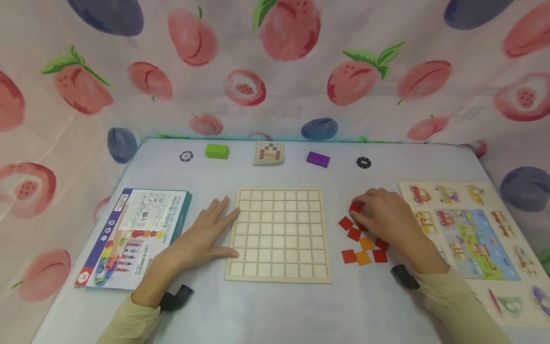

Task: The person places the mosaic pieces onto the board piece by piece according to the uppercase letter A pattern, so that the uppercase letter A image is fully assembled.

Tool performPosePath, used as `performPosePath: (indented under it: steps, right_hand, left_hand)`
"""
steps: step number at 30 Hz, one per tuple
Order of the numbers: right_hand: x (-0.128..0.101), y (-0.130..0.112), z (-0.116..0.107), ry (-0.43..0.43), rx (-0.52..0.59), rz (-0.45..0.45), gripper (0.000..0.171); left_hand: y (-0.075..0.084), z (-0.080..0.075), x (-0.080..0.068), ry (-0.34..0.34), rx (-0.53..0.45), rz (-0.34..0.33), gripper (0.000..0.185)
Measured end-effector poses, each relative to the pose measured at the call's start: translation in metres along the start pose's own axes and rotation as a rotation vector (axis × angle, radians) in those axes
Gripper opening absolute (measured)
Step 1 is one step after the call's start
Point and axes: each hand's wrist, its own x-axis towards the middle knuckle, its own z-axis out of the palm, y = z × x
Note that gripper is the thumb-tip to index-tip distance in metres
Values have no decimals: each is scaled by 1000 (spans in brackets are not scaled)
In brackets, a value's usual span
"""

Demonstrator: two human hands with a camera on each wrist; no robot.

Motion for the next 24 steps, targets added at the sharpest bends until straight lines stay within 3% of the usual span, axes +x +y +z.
performPosePath:
  steps: [5, 15, 20, 24]
  right_hand:
    - [22, -28, -4, 31, 72, -66, 38]
    - [89, -99, 20, -61, 167, -283, 29]
    - [104, -115, 23, -53, 159, -339, 25]
    - [108, -121, 22, -61, 147, -334, 25]
  left_hand:
    - [-3, -3, -1, -28, -4, -30, 103]
    - [-5, 2, -2, -32, -45, -32, 101]
    - [-2, 1, 0, -27, -28, -33, 102]
    - [0, -1, 1, -24, -17, -30, 103]
